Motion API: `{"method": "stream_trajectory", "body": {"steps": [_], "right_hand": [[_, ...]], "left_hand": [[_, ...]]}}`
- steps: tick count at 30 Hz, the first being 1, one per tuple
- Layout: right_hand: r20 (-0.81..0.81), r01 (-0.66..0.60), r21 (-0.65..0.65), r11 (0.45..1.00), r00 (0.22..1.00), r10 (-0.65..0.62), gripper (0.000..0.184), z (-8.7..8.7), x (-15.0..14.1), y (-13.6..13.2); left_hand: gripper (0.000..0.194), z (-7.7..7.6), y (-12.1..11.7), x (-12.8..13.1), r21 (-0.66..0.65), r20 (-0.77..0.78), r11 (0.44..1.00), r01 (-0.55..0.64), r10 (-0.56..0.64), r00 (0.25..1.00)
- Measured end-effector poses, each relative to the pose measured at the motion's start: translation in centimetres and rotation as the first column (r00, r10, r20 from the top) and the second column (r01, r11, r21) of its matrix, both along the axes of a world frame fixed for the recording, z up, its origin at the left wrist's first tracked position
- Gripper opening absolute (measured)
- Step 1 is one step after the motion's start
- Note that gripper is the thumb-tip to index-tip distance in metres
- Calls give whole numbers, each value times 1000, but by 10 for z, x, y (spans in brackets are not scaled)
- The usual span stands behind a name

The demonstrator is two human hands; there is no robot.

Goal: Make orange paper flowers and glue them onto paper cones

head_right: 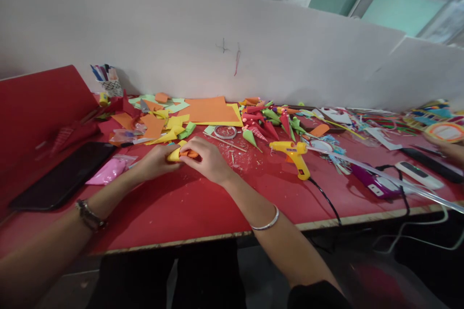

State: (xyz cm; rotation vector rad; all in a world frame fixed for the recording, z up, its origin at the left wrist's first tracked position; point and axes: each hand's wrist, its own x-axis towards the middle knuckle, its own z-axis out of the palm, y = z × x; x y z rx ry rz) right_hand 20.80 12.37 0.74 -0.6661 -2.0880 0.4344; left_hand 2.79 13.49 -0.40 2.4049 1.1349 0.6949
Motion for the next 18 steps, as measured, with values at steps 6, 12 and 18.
{"method": "stream_trajectory", "body": {"steps": [6, 12, 18], "right_hand": [[-89, 13, -54, 998, 996, -18, 15, 1, -3, -3], [-319, -87, -309, 947, 948, -17, 17, -6, -6, 0], [-392, -106, -357, 928, 919, -46, 14, -9, -6, 4]], "left_hand": [[17, 0, -1, 1, -39, 37, 999, 30, -29, 999], [13, -2, 0, 3, -114, 136, 993, 0, 16, 991], [14, -3, 0, 5, -145, 191, 989, -2, 30, 981]]}}
